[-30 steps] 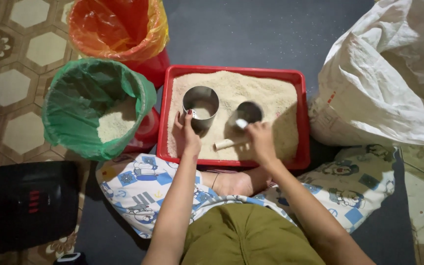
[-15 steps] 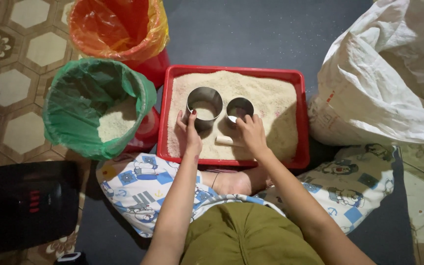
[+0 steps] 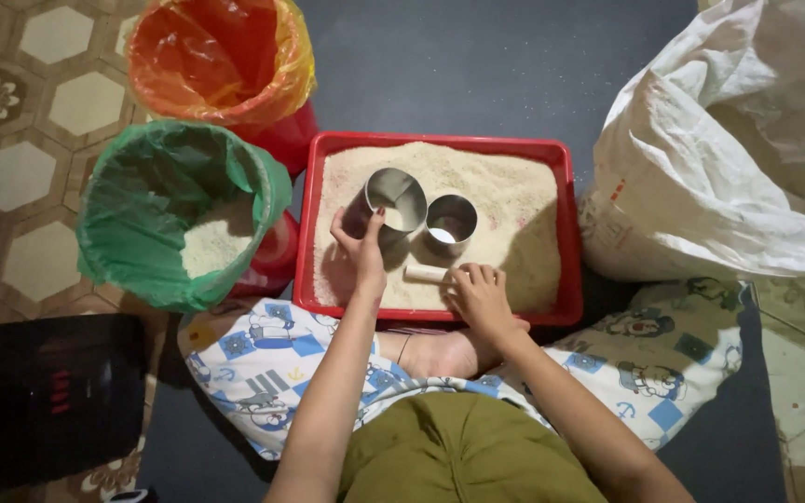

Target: The person measures grains from a tray using small metal cups and then bags them into multiple containers.

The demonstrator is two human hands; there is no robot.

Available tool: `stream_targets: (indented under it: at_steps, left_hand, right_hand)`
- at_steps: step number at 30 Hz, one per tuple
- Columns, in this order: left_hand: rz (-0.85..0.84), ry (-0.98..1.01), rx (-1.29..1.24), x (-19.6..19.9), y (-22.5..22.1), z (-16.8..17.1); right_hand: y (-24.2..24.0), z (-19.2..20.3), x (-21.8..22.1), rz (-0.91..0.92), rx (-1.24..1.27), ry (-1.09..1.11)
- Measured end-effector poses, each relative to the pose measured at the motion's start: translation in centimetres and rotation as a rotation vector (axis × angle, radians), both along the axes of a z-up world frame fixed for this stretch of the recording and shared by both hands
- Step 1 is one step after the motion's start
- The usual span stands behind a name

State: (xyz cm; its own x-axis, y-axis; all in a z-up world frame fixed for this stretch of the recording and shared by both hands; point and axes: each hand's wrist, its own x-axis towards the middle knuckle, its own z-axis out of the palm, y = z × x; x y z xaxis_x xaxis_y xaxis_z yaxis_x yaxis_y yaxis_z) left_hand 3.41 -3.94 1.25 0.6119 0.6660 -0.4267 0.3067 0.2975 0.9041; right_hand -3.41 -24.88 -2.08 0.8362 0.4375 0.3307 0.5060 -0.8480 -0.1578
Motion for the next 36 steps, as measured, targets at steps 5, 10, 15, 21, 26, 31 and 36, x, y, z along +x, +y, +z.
stream_targets:
  at_steps: [5, 10, 15, 21, 26, 31, 36]
  left_hand:
    - [-0.104, -0.440, 0.489, 0.6, -1.2, 1.2]
    - [-0.291, -0.466, 0.882, 1.1, -2.1, 4.2]
    - [-0.352, -0.638, 1.243, 2.4, -2.3, 5.9]
    - [-0.383, -0.825, 1.452, 2.9, -2.0, 5.8]
    - [-0.396, -0.812, 1.451, 2.7, -1.4, 5.1]
    - [-0.326, -0.683, 1.241, 0.7, 0.3, 4.3]
    - [-0.146, -0.414, 1.242, -2.3, 2.6, 2.6]
  right_hand:
    - [-0.2, -1.8, 0.8, -0.034, -0.097, 0.183]
    - [0.0, -2.1, 1.1, -0.024, -0.107, 0.152]
    - [-0.1, -2.3, 1.2, -0.010, -0.081, 0.113]
    - [0.1, -2.1, 1.1, -0.007, -0.016, 0.049]
    - [-0.3, -1.5, 0.7, -0.014, 0.045, 0.068]
    - [-1.2, -0.5, 1.5, -0.021, 0.068, 0.009]
    - [-1.9, 1.2, 4.8, -0.050, 0.180, -0.068]
